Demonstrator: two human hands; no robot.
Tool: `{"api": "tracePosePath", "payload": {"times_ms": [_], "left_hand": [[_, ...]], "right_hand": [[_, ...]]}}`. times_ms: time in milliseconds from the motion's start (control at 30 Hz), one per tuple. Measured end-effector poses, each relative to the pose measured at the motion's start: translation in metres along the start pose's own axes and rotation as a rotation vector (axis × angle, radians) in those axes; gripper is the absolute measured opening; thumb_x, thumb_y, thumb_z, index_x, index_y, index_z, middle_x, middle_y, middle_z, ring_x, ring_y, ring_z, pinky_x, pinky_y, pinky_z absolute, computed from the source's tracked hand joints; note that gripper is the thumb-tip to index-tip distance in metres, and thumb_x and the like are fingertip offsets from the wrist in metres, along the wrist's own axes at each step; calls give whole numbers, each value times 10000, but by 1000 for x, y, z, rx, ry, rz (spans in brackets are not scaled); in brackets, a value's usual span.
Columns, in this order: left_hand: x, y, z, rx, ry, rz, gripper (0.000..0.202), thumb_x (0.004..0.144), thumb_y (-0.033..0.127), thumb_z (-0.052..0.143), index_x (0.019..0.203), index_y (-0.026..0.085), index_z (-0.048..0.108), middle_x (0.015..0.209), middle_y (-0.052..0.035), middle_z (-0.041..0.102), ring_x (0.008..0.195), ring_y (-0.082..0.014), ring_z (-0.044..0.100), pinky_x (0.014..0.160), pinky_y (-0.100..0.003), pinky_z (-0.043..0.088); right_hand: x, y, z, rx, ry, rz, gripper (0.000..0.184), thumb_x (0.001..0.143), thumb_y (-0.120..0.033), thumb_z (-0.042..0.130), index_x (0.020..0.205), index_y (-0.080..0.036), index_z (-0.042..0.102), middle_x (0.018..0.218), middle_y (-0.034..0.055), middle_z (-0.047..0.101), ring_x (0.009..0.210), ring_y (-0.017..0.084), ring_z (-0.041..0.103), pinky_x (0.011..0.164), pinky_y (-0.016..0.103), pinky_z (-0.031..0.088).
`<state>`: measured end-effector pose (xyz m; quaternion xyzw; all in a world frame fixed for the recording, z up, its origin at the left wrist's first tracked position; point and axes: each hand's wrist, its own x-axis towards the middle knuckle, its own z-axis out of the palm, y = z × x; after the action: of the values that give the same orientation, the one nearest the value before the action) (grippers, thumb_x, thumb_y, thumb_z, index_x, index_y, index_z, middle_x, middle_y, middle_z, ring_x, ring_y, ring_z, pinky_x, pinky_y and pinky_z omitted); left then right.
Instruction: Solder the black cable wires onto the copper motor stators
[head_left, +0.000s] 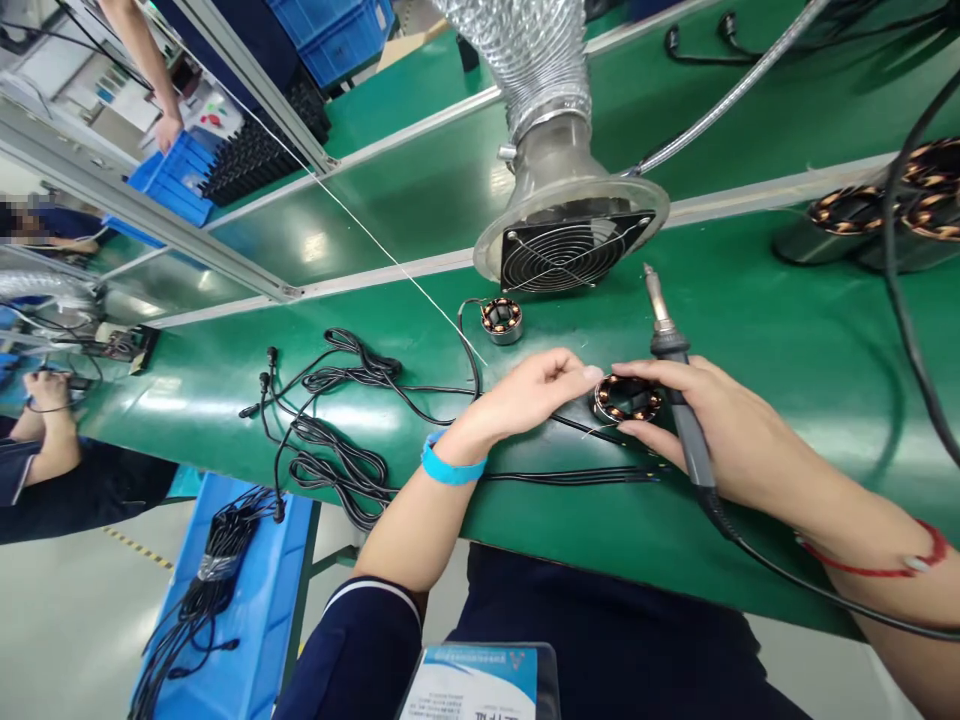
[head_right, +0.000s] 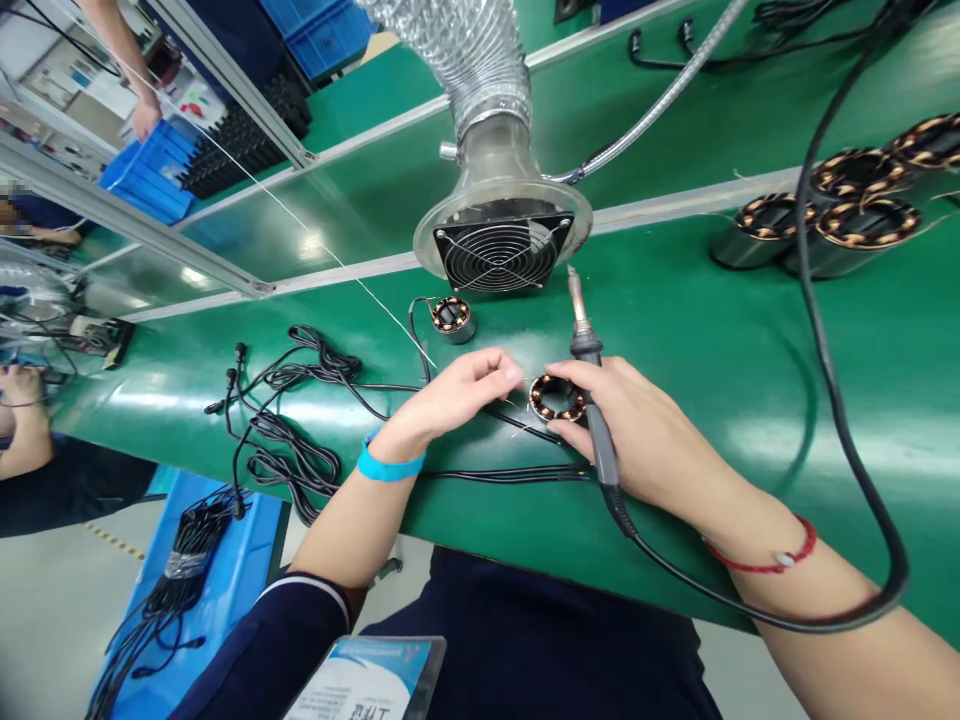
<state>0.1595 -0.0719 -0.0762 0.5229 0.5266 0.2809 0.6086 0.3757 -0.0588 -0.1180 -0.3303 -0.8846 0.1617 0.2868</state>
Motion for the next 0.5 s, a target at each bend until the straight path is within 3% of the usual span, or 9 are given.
{"api": "tracePosePath", "payload": {"times_ms": [67,133,267,400,500], "left_hand": [[-6,-3,-8,116,-60,-12,319,872,405,575,690,147,531,645,45,465,634,-73,383,621,-223,323],[-8,-6,-15,146,-161,-36,251,857,324,566,686,139,575,664,32,520,660,-80,427,660,-231,349],[-4,-11,-14,-52,-255,-107,134,773,203,578,682,125,638,695,8,601,655,-69,468,643,-215,361],[3,-16,2,-288,-223,-107,253,752,372,672,739,120,656,679,6,571,564,-47,385,507,-213,225],[3,-16,10,-313,-147,-24,252,798,373,652,782,121,638,692,12,552,595,-49,416,534,-203,272]], "right_hand": [[-1,0,-1,3,7,8,415,969,-482,493,1244,-178,554,967,84,635,837,203,614,712,324,535],[-1,-1,-1,14,15,16,403,971,-482,489,1235,-186,562,957,79,634,822,200,614,704,323,531],[-3,-4,2,20,37,22,407,969,-453,510,1275,-185,527,1031,86,648,853,203,630,709,322,531],[-2,-6,8,-13,73,-80,411,985,-404,496,1327,-177,481,1113,101,643,952,217,631,755,327,529],[-2,-4,9,-48,93,-83,423,982,-436,492,1320,-182,490,1082,98,646,942,227,624,751,340,526]]}}
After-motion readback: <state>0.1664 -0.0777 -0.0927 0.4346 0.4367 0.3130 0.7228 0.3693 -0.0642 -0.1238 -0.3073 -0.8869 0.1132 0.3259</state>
